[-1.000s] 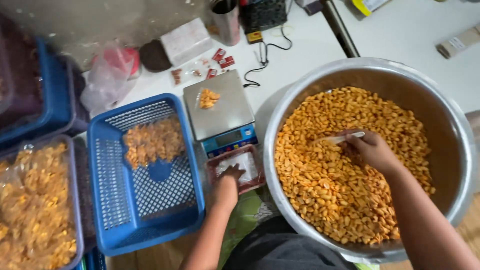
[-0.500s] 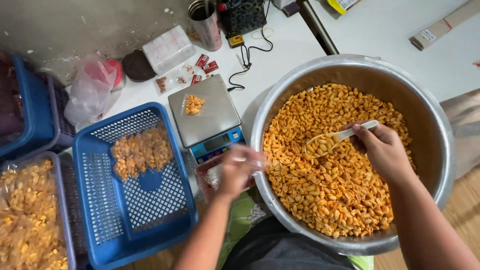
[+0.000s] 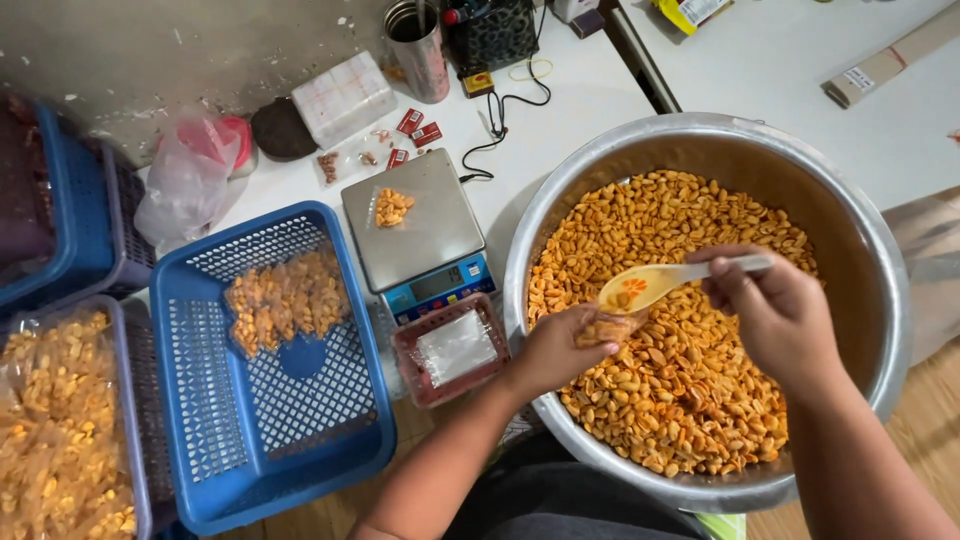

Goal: Weighing and portioning snacks from a large bowl onto a digital scale using a spoon and hands.

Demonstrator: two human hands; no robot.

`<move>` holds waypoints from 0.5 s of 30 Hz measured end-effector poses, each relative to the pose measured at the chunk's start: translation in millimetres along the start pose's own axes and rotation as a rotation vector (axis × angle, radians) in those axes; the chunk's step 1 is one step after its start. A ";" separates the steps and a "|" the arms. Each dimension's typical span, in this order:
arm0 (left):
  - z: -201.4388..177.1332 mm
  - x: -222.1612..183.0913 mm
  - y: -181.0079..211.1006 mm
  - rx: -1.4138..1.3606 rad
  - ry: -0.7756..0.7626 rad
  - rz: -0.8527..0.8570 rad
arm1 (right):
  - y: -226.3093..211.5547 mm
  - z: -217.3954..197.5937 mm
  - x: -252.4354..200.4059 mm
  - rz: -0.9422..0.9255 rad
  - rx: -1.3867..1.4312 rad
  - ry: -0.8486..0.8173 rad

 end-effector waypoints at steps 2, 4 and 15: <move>-2.0 -6.2 3.7 -0.070 -0.010 -0.016 | 1.2 1.3 3.9 0.032 0.093 0.018; -3.5 -8.2 -5.3 -0.143 -0.014 -0.030 | 3.7 1.6 6.7 0.062 0.185 0.029; -186.3 -17.3 -55.5 0.475 1.001 0.609 | 102.9 -32.2 2.4 0.140 0.225 0.242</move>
Point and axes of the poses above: each hand's wrist, its own x-axis towards the middle knuckle, its own z-axis out of the palm, y = z × x, the point moved 5 cm from there along x, towards the middle knuckle, and after that the axes turned 4 degrees about -x, right-handed, at the moved point
